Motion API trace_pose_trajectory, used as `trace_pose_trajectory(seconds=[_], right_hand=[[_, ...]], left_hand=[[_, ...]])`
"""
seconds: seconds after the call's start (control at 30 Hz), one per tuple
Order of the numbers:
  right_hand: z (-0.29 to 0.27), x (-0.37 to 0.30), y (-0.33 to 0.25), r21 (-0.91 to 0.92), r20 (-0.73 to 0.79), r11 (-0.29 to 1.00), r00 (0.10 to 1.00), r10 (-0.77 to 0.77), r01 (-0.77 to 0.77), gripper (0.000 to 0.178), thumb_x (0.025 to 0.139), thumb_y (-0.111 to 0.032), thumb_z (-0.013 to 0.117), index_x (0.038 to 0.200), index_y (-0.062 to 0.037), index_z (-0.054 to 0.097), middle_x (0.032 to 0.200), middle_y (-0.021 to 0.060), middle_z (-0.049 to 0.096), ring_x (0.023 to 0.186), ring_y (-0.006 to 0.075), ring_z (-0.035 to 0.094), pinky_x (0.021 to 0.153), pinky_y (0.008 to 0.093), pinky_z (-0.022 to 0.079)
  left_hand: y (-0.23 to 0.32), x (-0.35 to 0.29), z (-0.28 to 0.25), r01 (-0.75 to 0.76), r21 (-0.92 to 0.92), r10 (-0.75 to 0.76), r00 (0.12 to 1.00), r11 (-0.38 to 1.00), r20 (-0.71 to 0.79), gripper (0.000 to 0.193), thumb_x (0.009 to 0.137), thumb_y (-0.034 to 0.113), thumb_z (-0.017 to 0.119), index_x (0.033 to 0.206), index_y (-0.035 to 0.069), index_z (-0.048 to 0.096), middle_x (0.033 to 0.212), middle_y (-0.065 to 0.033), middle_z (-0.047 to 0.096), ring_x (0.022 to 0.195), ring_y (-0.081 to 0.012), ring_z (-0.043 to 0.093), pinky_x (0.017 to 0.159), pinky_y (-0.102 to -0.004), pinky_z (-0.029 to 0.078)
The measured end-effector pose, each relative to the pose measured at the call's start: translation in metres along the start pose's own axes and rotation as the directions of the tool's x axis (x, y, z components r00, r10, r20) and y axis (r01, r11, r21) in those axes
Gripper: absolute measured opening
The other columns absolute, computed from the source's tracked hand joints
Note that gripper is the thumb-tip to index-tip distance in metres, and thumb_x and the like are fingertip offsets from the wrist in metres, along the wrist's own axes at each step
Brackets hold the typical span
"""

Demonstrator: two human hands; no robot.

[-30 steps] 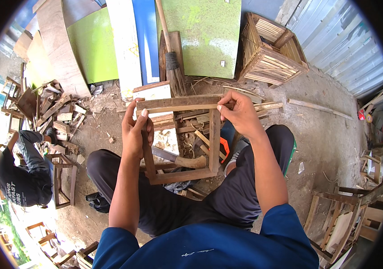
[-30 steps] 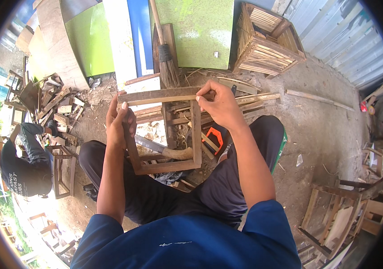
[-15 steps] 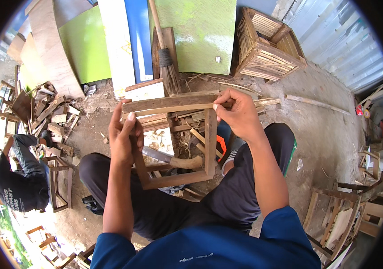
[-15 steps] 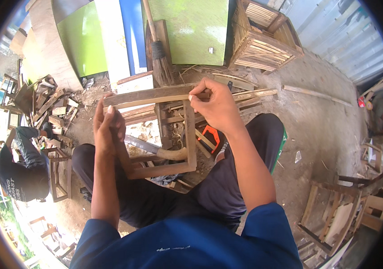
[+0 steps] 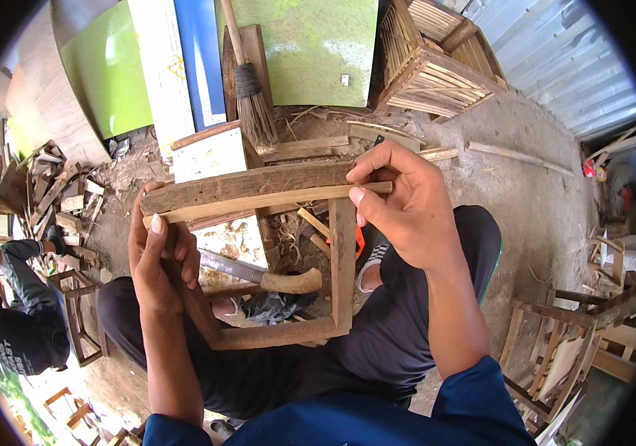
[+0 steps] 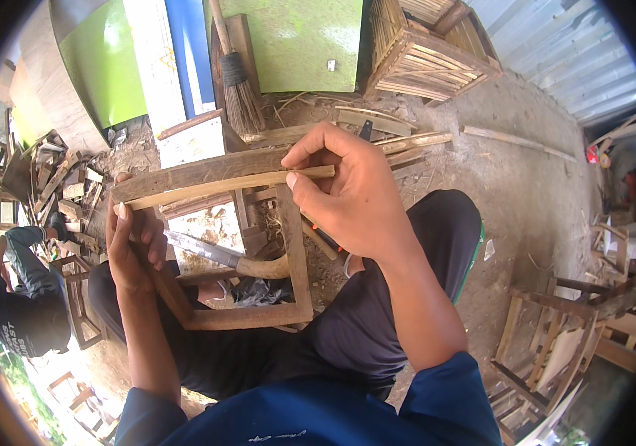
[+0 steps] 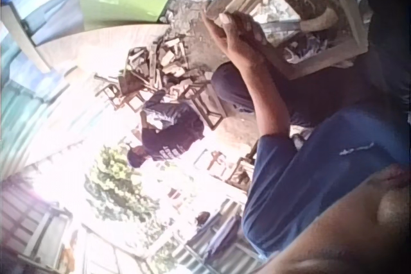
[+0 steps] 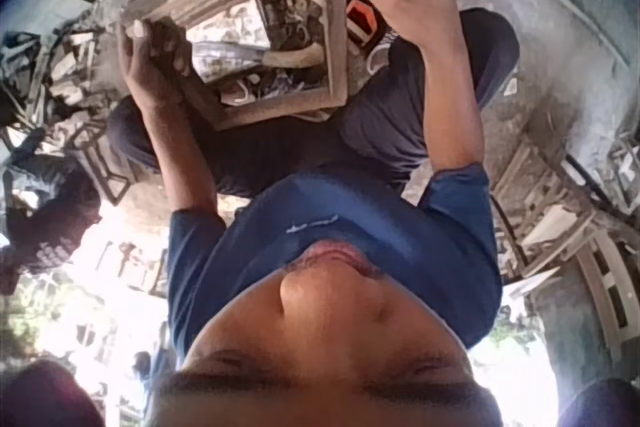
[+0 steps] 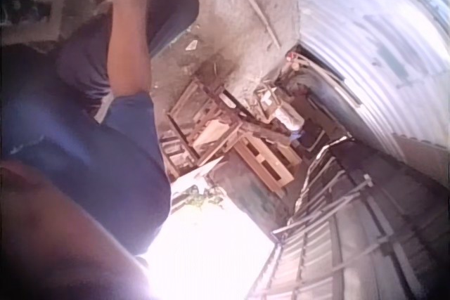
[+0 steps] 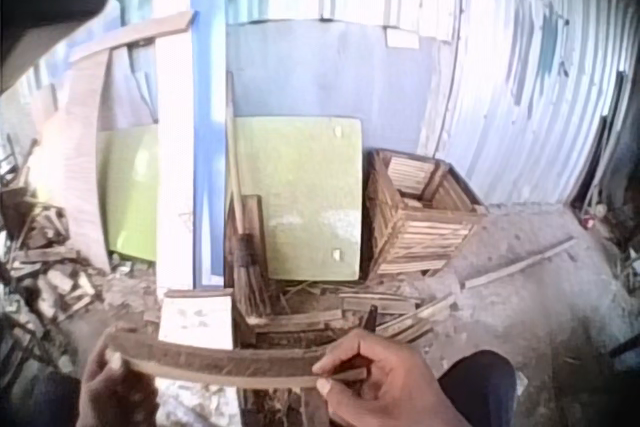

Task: The person sits on the floor and assembles a small wooden frame. They use a machete to split thin wooden strips and a hand saw to cut them to size. The person fits the strips into the frame and inspects the fit.

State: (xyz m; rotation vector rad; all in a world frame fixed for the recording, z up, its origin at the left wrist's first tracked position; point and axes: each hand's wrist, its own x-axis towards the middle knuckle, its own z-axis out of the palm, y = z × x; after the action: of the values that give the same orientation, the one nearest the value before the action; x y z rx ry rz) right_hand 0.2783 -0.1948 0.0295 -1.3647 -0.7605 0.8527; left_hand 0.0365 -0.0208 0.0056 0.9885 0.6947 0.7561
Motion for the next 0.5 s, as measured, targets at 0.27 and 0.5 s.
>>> trace_pose_trajectory(seconds=[0.27, 0.5], right_hand=[[-0.0032, -0.0006, 0.0024, 0.0, 0.0, 0.999, 0.999, 0.034, -0.034, 0.017, 0.089, 0.012, 0.067, 0.102, 0.0015, 0.06, 0.099, 0.0053, 0.059, 0.086, 0.0092, 0.059, 0.067, 0.024, 0.053], [-0.0011, 0.002, 0.0035, -0.06, -0.051, 0.998, 0.999, 0.006, -0.009, 0.018, 0.09, 0.009, 0.069, 0.103, 0.0007, 0.06, 0.097, 0.0038, 0.059, 0.082, 0.0067, 0.058, 0.062, 0.0216, 0.053]], left_hand=[[-0.0013, 0.0002, -0.0009, -0.006, 0.002, 0.006, 1.0, 1.0, -0.002, 0.053, 0.104, 0.029, 0.059, 0.149, 0.009, 0.042, 0.063, -0.0028, 0.041, 0.037, -0.0093, 0.039, 0.032, -0.0219, 0.037], [-0.002, 0.0005, -0.0008, -0.016, 0.007, 0.016, 1.0, 1.0, 0.021, 0.052, 0.104, 0.028, 0.059, 0.15, 0.009, 0.041, 0.064, -0.0031, 0.042, 0.037, -0.0096, 0.041, 0.033, -0.0219, 0.038]])
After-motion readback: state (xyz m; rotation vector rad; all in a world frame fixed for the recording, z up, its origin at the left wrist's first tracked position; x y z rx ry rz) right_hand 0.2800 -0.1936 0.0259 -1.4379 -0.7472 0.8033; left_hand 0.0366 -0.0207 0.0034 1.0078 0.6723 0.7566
